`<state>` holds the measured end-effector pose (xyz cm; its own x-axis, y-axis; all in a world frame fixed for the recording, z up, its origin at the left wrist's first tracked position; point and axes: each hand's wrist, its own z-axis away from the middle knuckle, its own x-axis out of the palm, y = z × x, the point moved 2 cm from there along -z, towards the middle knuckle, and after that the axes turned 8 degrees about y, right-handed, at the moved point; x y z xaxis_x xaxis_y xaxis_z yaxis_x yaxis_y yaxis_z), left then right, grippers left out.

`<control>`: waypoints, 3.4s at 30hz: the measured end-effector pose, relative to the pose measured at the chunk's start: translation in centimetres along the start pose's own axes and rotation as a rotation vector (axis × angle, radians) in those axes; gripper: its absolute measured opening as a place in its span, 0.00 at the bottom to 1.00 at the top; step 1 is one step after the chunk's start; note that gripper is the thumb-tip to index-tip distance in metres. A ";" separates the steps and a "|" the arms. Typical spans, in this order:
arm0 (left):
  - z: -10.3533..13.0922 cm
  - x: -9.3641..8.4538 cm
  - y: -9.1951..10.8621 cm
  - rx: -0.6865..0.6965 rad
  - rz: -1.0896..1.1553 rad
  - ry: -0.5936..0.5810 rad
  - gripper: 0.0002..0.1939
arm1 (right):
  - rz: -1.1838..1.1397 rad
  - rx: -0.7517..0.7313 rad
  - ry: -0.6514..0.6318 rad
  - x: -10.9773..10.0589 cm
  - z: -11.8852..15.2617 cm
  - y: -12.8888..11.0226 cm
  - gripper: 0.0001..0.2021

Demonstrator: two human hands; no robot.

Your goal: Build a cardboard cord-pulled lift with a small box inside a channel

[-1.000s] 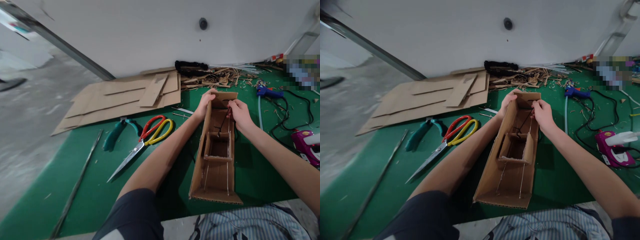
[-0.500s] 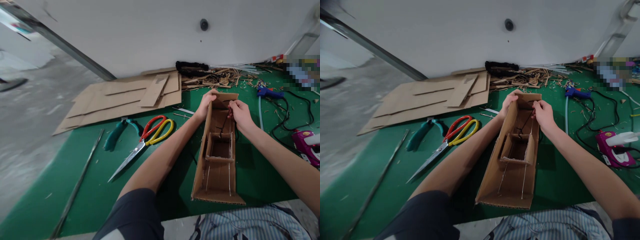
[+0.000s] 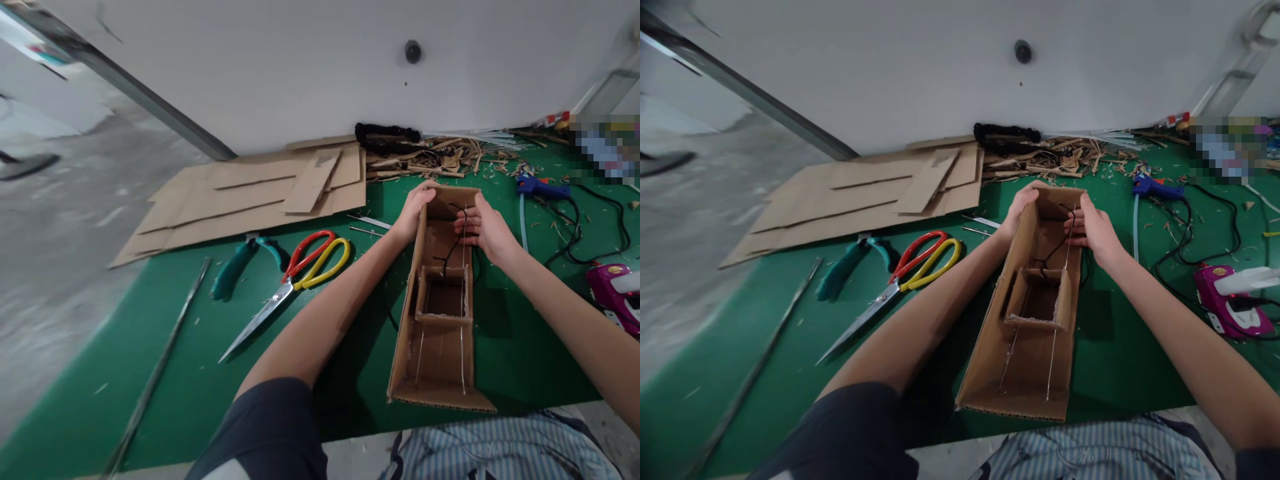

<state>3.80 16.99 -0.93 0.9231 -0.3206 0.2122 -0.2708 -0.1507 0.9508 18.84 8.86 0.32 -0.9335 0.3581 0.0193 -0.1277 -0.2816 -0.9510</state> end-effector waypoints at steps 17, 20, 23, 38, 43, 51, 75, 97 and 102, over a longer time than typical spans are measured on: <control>0.1 0.0 -0.7 -0.044 0.042 0.012 0.18 | 1.558 -0.874 -0.119 6.0 4.1 -4.5 0.14; 0.4 0.0 -0.6 -0.034 0.029 0.019 0.19 | 1.565 -0.777 -0.088 6.3 3.5 -4.2 0.14; 0.7 0.1 -0.2 -0.007 0.008 0.026 0.19 | 1.569 -0.726 -0.121 6.6 2.9 -4.3 0.15; 0.8 -0.4 0.6 0.095 -0.057 0.073 0.22 | 1.492 -0.774 -0.104 5.3 2.3 -4.0 0.18; 0.7 -0.4 0.6 0.085 -0.060 0.060 0.22 | 1.487 -0.772 -0.104 5.4 2.4 -3.9 0.19; 0.7 -0.3 0.6 0.100 -0.073 0.078 0.22 | 1.466 -0.730 -0.082 5.3 2.4 -3.6 0.20; 0.9 -0.3 0.7 0.153 -0.083 0.092 0.23 | 1.335 -0.597 0.013 5.8 1.2 -3.0 0.20; 0.9 -0.3 0.5 0.142 -0.056 0.098 0.22 | 1.381 -0.646 0.051 5.6 1.5 -2.7 0.20; 1.2 -0.1 0.4 0.135 -0.075 0.121 0.25 | 1.373 -0.639 0.048 5.7 1.7 -2.6 0.20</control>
<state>3.28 15.86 -0.80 0.9659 -0.1902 0.1755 -0.2269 -0.2965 0.9277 13.32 10.14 3.39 -0.1907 0.1782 -0.9653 0.9812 0.0064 -0.1927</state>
